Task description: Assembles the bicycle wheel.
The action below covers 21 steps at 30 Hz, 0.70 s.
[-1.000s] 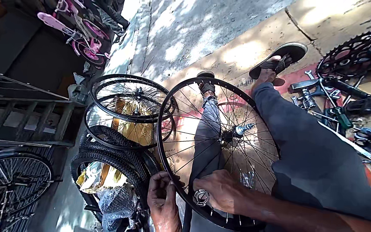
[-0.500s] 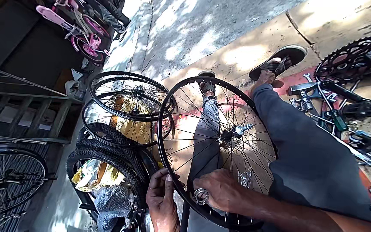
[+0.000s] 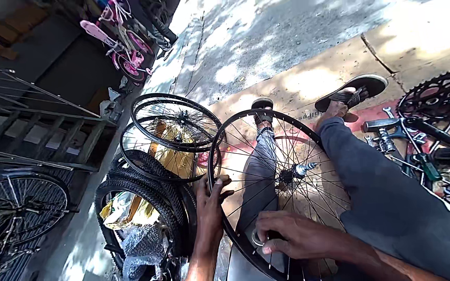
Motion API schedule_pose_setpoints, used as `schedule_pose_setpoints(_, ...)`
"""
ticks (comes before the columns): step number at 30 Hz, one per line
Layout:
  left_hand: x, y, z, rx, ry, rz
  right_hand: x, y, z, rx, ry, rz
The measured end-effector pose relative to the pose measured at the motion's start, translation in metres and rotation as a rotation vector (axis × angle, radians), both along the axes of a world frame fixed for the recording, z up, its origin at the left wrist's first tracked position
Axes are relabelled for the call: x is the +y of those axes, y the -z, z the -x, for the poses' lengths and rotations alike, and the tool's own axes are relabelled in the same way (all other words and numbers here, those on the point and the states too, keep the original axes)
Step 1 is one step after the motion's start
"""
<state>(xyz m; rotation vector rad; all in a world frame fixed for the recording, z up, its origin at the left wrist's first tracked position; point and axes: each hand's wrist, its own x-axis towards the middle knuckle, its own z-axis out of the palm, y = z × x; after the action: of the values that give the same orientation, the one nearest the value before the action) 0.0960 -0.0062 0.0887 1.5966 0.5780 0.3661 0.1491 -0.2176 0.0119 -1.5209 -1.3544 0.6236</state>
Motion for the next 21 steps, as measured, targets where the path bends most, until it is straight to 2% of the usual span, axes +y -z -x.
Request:
schedule_pose_setpoints(2,-0.013,-0.004,0.002,-0.045,0.017,-0.015,-0.007,-0.003,-0.008,-0.077,0.297,-0.085)
schedule_pose_setpoints(4,-0.027,-0.006,0.013,-0.083,0.022,-0.079,-0.009,-0.003,-0.013,-0.374,0.509,-0.064)
schedule_pose_setpoints(6,-0.040,-0.003,0.029,-0.125,0.016,-0.142,-0.007,-0.005,-0.010,-0.518,0.425,0.007)
schedule_pose_setpoints(9,-0.054,0.015,0.054,-0.171,-0.023,-0.197,0.002,-0.016,0.008,-0.469,0.091,-0.001)
schedule_pose_setpoints(11,-0.053,0.023,0.072,-0.164,-0.036,-0.177,0.006,-0.018,0.017,-0.417,-0.053,-0.012)
schedule_pose_setpoints(14,-0.040,0.021,0.083,-0.110,-0.078,-0.132,0.010,-0.007,0.025,-0.240,0.031,0.044)
schedule_pose_setpoints(16,-0.033,0.016,0.085,-0.110,-0.086,-0.156,0.023,0.007,0.038,-0.333,0.192,0.036)
schedule_pose_setpoints(17,-0.030,0.014,0.085,-0.118,-0.083,-0.177,0.026,0.008,0.041,-0.360,0.195,0.046)
schedule_pose_setpoints(19,-0.027,0.013,0.084,-0.142,-0.068,-0.198,0.022,-0.001,0.026,-0.290,0.044,0.079)
schedule_pose_setpoints(21,-0.026,0.015,0.087,-0.150,-0.048,-0.209,0.009,-0.007,0.007,-0.087,-0.136,0.067)
